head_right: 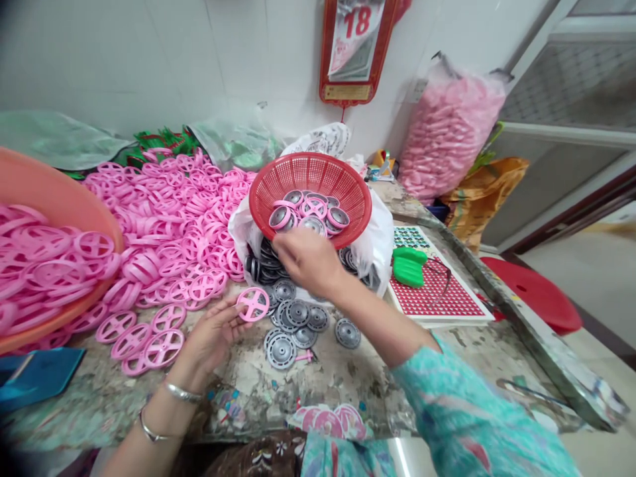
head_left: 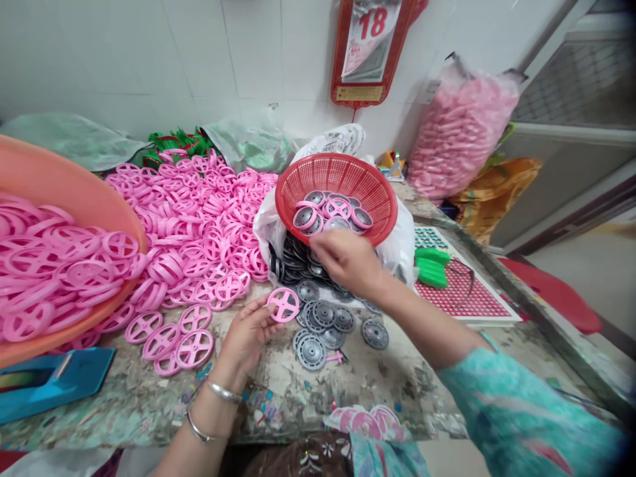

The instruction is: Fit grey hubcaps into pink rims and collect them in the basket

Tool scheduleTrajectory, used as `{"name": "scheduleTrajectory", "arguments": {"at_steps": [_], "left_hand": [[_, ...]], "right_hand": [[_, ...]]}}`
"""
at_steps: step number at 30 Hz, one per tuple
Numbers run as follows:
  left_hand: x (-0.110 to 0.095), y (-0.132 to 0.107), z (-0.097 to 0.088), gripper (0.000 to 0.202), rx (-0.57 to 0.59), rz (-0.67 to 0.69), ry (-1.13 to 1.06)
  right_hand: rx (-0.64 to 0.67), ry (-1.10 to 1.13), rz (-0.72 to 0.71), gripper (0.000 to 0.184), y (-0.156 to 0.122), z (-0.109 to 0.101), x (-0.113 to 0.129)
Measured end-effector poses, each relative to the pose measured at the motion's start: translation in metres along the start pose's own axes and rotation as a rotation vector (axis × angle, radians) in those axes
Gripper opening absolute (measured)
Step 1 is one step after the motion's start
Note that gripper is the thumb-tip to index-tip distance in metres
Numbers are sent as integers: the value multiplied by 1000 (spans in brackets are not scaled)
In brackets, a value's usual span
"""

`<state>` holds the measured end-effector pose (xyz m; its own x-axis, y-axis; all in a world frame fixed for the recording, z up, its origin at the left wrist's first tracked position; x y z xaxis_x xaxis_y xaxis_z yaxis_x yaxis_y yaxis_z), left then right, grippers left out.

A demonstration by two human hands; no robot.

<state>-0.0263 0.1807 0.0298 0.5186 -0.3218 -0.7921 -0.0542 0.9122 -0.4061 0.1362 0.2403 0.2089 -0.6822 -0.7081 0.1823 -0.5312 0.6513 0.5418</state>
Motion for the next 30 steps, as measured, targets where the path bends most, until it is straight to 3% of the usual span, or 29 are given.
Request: {"name": "scheduleTrajectory", "arguments": {"at_steps": [2, 6, 9, 14, 16, 20, 22, 24, 30], "left_hand": [[2, -2, 2, 19, 19, -31, -30], [4, -4, 10, 16, 51, -57, -68], [8, -6, 15, 16, 63, -78, -93], [12, -8, 18, 15, 62, -78, -119], [11, -9, 18, 14, 52, -69, -120], [10, -13, 24, 18, 57, -52, -102], [11, -16, 32, 22, 81, -41, -99], [12, -19, 40, 24, 111, -16, -115], [3, -28, 46, 29, 175, 95, -121]], "right_hand": [[278, 2, -65, 31, -38, 39, 20], [542, -123, 85, 36, -98, 87, 7], [623, -140, 123, 40, -117, 100, -1], [664, -91, 183, 42, -119, 101, -7], [593, -13, 270, 42, -114, 93, -13], [118, 410, 506, 30, -94, 57, -21], [-41, 670, 604, 23, -90, 53, -19], [-109, 764, 625, 17, -87, 55, -9], [-158, 648, 554, 16, -85, 52, 7]]}}
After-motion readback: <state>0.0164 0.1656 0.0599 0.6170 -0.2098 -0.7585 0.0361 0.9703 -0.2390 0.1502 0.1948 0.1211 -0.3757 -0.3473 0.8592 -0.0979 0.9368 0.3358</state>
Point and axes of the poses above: each hand's wrist, its own y-axis towards the middle knuckle, its own z-axis out of the palm, x = y × z, the point moved 9 cm from there along y, towards the middle knuckle
